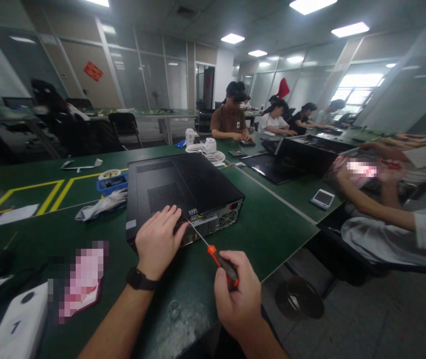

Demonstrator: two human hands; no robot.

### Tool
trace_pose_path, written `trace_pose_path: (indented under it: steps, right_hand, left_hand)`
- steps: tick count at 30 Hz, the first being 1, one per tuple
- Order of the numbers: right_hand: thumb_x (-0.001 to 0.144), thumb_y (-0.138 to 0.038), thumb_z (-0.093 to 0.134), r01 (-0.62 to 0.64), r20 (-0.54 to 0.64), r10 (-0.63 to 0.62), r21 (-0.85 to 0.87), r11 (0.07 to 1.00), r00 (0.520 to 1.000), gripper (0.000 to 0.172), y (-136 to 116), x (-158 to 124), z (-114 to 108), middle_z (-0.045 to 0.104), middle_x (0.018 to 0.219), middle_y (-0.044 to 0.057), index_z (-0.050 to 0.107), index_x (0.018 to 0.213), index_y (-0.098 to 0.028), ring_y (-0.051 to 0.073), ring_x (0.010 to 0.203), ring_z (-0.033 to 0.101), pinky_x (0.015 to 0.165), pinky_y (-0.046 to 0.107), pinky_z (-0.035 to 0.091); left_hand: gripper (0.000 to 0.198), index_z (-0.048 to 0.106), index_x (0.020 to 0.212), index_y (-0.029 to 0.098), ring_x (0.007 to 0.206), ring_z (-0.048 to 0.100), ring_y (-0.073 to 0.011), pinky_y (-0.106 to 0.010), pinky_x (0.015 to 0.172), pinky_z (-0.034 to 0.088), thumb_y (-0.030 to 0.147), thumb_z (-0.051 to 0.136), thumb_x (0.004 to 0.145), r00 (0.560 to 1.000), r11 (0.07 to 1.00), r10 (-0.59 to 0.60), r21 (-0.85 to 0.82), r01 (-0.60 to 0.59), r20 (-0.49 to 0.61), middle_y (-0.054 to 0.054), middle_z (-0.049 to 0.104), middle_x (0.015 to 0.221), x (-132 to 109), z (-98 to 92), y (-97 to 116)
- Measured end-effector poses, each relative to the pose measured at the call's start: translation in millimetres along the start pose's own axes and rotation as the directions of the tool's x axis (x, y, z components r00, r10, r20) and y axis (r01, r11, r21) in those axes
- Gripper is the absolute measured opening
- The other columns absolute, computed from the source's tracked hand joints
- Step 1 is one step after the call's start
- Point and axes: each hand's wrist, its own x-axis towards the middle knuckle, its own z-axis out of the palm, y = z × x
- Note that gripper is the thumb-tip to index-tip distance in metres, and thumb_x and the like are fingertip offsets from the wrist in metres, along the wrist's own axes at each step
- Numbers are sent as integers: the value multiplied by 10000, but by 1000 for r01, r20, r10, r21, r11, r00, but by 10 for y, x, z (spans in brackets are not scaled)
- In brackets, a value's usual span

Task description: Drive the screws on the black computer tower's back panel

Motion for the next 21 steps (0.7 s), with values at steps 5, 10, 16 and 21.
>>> trace_pose_path:
  steps: [5, 10, 16, 21]
  right_hand:
    - [985, -158, 552, 41, -10, -41, -21, 999, 999, 187, -7, 4, 10, 734, 903, 44, 633, 1144, -213, 182, 756, 736, 689, 294, 607]
    - [1018, -176, 549, -3, -17, 3, -44, 999, 1000, 167, -2, 0, 7, 760, 894, 32, 652, 1142, -217, 163, 705, 735, 643, 264, 585]
    - [972, -174, 546, 16, 20, -16, 1, 1000, 1000, 181, -37, 16, -22, 695, 904, 38, 623, 1132, -210, 177, 764, 710, 660, 288, 581]
    - [995, -150, 555, 53, 11, -53, -7, 999, 999, 183, -23, 24, 13, 724, 908, 41, 626, 1150, -215, 177, 783, 730, 709, 296, 603]
  left_hand:
    - [343, 767, 1260, 174, 1264, 729, -319, -494, 1088, 574, 381, 638, 1019, 1000, 999, -25, -34, 26, 16, -130, 766, 1337, 0, -4, 0]
    - [345, 771, 1257, 170, 1263, 730, -322, -502, 1088, 573, 378, 635, 1019, 999, 998, -32, -47, 32, 18, -134, 765, 1335, 2, -3, -2]
    - [350, 764, 1256, 153, 1265, 728, -317, -492, 1088, 574, 380, 641, 1020, 999, 1000, -20, -9, 21, 25, -131, 764, 1343, -4, 4, -4]
    - [344, 764, 1257, 161, 1267, 728, -318, -497, 1091, 574, 378, 644, 1019, 1000, 1000, -24, -20, 24, 19, -124, 765, 1341, -7, 2, -4]
